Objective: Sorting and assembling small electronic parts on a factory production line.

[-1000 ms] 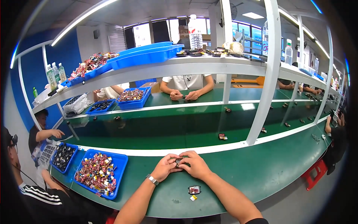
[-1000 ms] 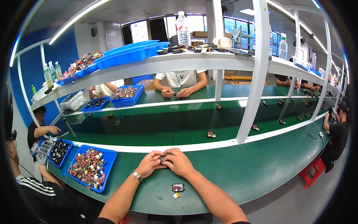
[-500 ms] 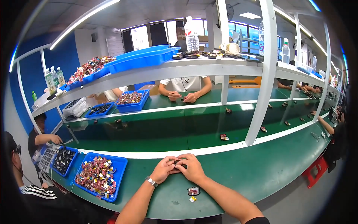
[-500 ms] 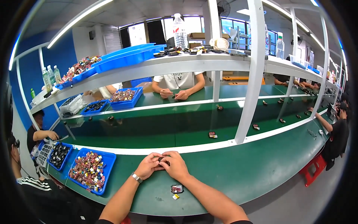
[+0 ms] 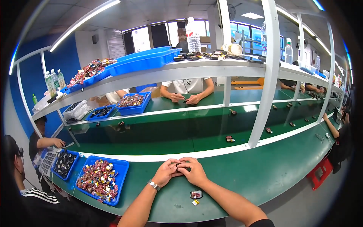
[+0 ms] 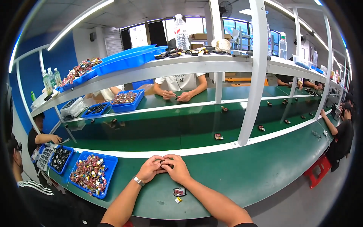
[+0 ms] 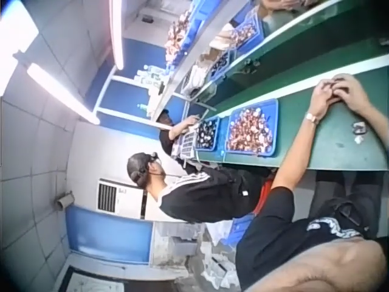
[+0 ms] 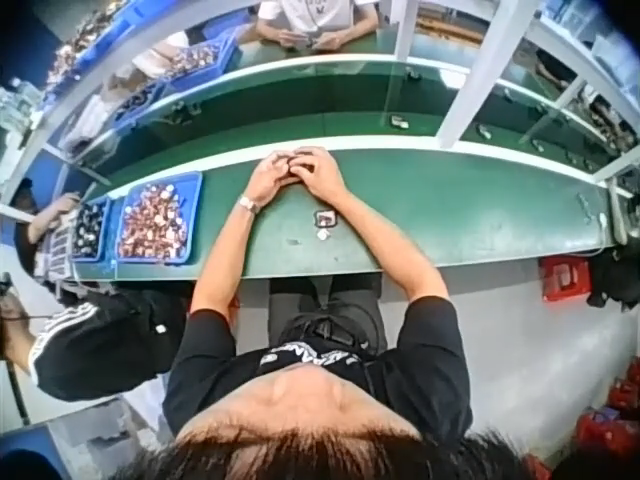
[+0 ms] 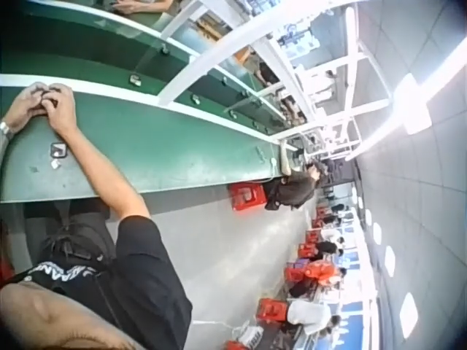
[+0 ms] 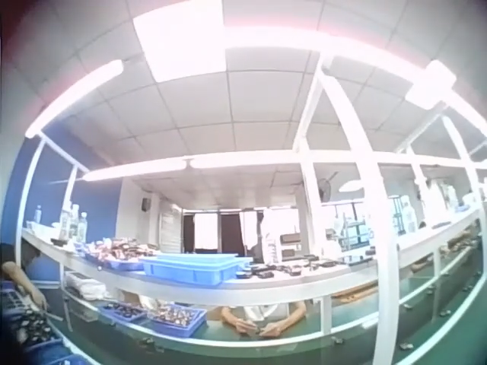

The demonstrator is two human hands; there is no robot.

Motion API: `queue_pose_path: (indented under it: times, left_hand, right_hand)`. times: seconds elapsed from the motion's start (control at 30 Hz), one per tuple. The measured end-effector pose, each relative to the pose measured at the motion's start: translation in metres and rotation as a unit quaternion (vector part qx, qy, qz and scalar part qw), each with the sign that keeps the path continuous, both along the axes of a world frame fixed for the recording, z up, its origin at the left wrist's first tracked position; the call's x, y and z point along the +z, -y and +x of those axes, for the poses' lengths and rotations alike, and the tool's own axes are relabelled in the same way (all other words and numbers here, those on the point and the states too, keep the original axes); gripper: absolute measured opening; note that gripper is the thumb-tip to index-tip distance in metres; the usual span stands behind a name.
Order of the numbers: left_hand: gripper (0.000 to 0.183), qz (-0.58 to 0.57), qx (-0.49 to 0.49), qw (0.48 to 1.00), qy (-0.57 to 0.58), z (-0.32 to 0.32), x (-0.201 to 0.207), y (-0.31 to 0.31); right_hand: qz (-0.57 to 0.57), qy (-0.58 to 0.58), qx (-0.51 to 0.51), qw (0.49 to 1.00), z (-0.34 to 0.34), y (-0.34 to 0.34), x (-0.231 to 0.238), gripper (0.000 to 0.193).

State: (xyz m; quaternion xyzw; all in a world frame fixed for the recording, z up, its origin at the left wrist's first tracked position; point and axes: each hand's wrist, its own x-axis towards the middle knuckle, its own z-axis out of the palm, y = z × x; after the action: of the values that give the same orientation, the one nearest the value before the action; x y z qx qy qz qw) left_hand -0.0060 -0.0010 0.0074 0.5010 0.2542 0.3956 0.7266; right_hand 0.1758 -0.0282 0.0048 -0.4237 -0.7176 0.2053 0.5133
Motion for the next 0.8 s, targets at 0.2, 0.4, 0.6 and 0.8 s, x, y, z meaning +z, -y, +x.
queue_pose_path:
  times: [0.2,0.4,0.6,0.8]
  left_hand:
    - [0.026,0.001,0.014,1.0,-0.019,0.002,0.001,0.001]
    - [0.025,-0.003,0.018,1.0,-0.012,0.003,0.002,0.002]
    - [0.025,0.006,0.017,1.0,-0.016,0.003,0.003,0.004]
    - [0.026,0.014,0.011,1.0,0.023,-0.002,0.002,0.001]
  right_hand:
    - [-0.018,0.005,-0.046,0.999,-0.006,0.007,0.001,0.013]
    - [-0.021,-0.011,-0.051,0.998,-0.005,0.002,-0.005,0.013]
    - [-0.052,-0.029,-0.019,0.998,-0.003,0.003,-0.005,0.015]
    - [0.054,0.031,-0.022,0.998,-0.004,0.008,0.004,0.02]
